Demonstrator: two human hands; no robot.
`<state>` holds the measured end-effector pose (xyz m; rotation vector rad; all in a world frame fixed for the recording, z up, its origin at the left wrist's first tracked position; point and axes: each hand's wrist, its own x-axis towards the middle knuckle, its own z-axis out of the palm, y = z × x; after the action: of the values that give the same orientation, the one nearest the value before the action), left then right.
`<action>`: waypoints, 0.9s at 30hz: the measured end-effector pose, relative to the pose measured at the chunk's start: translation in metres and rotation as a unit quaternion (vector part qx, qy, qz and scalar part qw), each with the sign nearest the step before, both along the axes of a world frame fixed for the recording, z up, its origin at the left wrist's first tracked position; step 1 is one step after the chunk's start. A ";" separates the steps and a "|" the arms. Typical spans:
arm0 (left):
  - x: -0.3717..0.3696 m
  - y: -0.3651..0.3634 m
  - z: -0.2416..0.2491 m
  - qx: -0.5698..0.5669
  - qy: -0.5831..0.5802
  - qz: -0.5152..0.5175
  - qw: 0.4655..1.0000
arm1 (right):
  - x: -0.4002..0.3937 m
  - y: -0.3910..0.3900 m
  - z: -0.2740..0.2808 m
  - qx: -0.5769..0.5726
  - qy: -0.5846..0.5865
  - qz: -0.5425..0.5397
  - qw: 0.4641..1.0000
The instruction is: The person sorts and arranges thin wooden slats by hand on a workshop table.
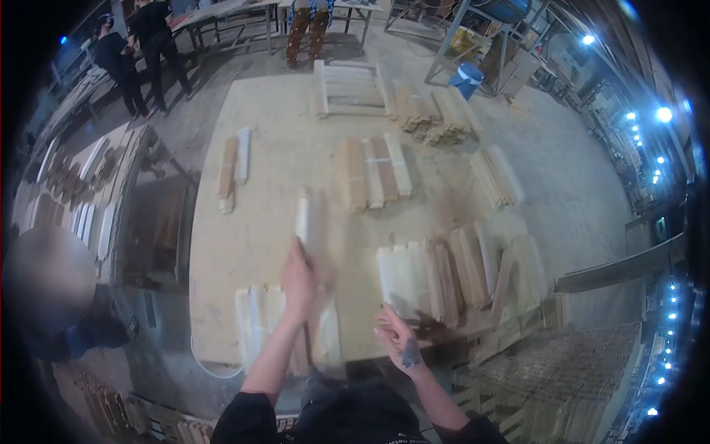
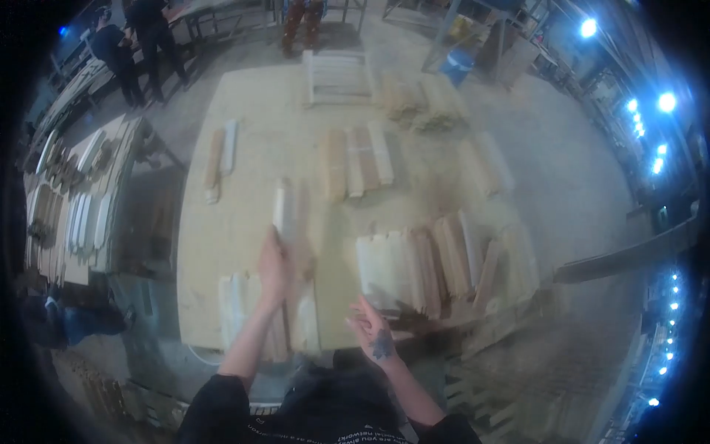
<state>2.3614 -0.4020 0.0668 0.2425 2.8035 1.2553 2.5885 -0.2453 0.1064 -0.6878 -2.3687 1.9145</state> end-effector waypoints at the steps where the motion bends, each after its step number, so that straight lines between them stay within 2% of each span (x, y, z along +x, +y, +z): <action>1: -0.030 0.012 -0.012 -0.056 0.056 0.018 0.997 | -0.006 0.025 -0.001 -0.002 0.007 -0.008 1.000; 4: -0.086 0.047 -0.041 -0.095 0.053 0.037 0.993 | -0.022 0.090 -0.005 0.015 0.024 -0.033 0.999; 7: -0.146 0.082 -0.076 0.075 0.102 -0.006 0.992 | -0.048 0.149 -0.005 -0.014 0.033 -0.066 0.997; 10: -0.185 0.118 -0.066 0.072 -0.078 -0.021 0.994 | -0.101 0.190 -0.026 0.010 0.092 -0.102 0.991; 13: -0.178 0.151 -0.055 -0.148 0.103 0.044 0.983 | -0.161 0.222 -0.045 0.044 0.102 -0.122 0.986; 16: -0.184 0.165 -0.077 -0.072 0.044 0.059 0.995 | -0.186 0.220 -0.035 0.035 0.113 -0.111 0.987; 18: -0.179 0.147 -0.068 -0.019 0.017 0.039 0.999 | -0.186 0.198 -0.024 0.013 0.095 -0.092 0.991; 19: -0.174 0.134 -0.067 -0.001 0.016 0.072 0.997 | -0.183 0.182 -0.021 -0.003 0.083 -0.082 0.993; 22: -0.129 0.049 -0.032 0.032 0.102 0.117 0.987 | -0.161 0.147 -0.017 -0.059 0.049 -0.010 0.997; 24: -0.085 -0.029 -0.015 0.032 0.070 0.159 0.984 | -0.143 0.126 -0.017 -0.088 0.024 0.016 0.996; 26: -0.030 -0.105 -0.019 0.050 0.057 0.247 0.966 | -0.119 0.103 -0.011 -0.096 -0.003 0.037 0.995; 27: 0.001 -0.137 -0.011 -0.032 0.067 0.256 0.964 | -0.106 0.091 -0.013 -0.094 -0.014 0.050 0.994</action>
<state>2.3623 -0.5389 0.0555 -0.4482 3.1362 1.2592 2.4828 -0.1545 0.0935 -0.6182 -2.3009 2.2054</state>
